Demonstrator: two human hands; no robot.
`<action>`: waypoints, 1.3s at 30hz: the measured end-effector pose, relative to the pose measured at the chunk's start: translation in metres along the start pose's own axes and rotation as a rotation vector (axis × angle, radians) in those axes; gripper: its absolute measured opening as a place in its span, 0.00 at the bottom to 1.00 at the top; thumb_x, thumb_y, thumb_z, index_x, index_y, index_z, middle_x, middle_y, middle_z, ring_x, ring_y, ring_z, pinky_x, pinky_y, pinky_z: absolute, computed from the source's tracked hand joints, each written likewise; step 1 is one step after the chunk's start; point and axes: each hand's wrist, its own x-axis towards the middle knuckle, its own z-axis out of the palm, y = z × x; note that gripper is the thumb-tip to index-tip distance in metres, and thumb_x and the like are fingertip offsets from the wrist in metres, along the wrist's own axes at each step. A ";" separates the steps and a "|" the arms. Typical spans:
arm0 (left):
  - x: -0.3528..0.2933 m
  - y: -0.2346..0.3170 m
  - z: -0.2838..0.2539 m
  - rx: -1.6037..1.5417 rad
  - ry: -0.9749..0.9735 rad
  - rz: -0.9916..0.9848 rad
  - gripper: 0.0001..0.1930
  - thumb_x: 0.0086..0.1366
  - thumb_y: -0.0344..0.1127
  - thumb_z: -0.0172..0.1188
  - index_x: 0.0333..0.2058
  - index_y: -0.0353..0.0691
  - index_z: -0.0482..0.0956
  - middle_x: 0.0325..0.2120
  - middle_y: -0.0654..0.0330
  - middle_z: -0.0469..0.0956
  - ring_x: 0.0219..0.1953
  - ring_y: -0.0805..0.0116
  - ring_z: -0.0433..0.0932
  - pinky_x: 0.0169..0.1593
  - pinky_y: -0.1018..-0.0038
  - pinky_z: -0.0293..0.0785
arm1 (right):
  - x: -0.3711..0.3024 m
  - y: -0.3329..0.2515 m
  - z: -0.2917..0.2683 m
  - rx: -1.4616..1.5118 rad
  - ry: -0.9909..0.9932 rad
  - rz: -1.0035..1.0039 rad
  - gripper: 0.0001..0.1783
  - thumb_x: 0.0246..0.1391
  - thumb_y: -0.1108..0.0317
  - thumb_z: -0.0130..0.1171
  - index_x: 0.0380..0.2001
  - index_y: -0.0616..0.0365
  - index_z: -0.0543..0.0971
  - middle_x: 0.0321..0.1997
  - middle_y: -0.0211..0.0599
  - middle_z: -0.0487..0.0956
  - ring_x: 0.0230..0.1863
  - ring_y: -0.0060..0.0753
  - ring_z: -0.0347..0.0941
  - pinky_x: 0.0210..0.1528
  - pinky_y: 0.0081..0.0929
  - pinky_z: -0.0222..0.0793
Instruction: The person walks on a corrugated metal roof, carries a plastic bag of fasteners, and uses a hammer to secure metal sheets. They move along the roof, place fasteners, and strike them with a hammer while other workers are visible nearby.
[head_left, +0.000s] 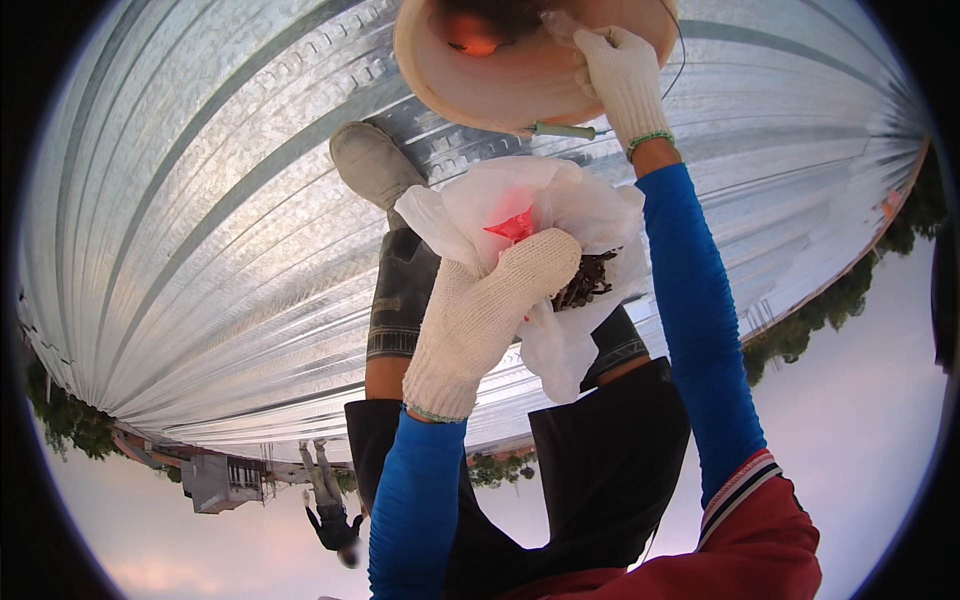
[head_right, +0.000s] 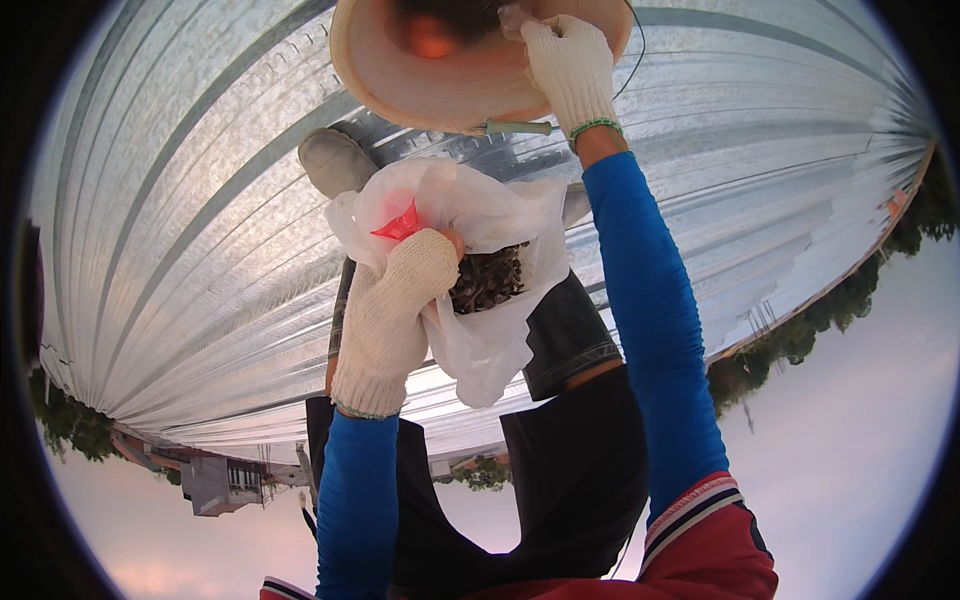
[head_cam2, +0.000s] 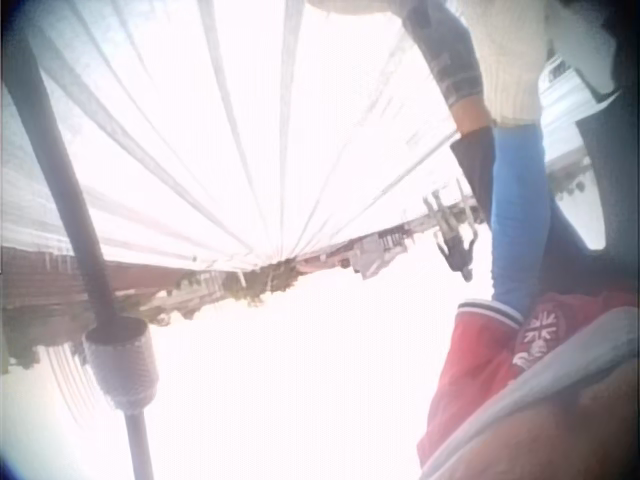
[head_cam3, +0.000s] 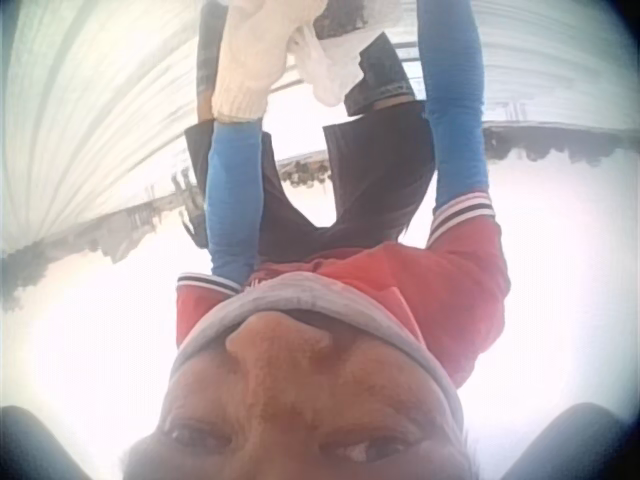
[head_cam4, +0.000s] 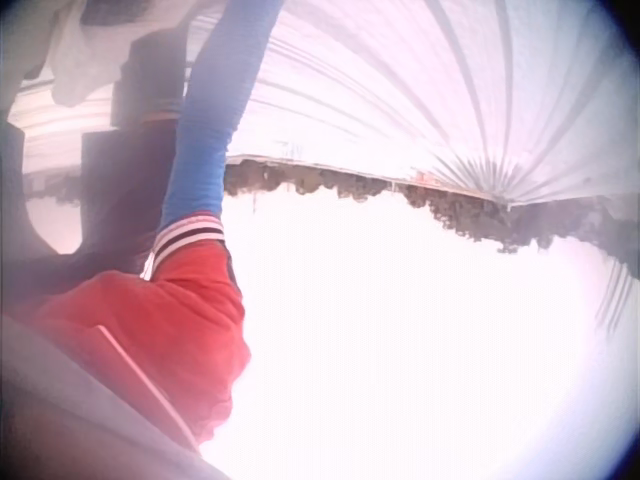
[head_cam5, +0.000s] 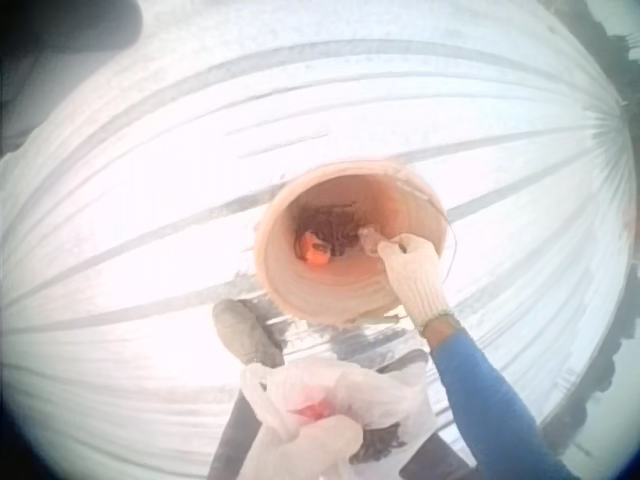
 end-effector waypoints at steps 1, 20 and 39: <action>0.002 0.001 0.002 -0.014 -0.009 0.009 0.18 0.73 0.36 0.68 0.56 0.36 0.80 0.46 0.61 0.84 0.47 0.73 0.81 0.51 0.73 0.79 | 0.000 -0.001 -0.004 0.008 0.027 -0.041 0.14 0.63 0.63 0.67 0.39 0.66 0.84 0.29 0.33 0.83 0.23 0.19 0.75 0.23 0.18 0.69; 0.002 -0.007 0.010 -0.125 -0.050 0.053 0.20 0.71 0.36 0.71 0.56 0.36 0.80 0.46 0.61 0.84 0.46 0.74 0.81 0.49 0.75 0.79 | 0.083 0.035 0.050 -0.687 0.150 -0.579 0.19 0.61 0.68 0.58 0.55 0.54 0.83 0.53 0.51 0.83 0.49 0.57 0.81 0.56 0.48 0.77; 0.002 0.006 0.009 -0.264 -0.120 0.015 0.20 0.67 0.36 0.74 0.54 0.38 0.81 0.44 0.63 0.84 0.46 0.74 0.81 0.49 0.74 0.78 | 0.073 0.031 0.080 -0.694 0.123 -0.362 0.19 0.63 0.65 0.57 0.55 0.56 0.82 0.52 0.54 0.85 0.57 0.58 0.80 0.60 0.49 0.76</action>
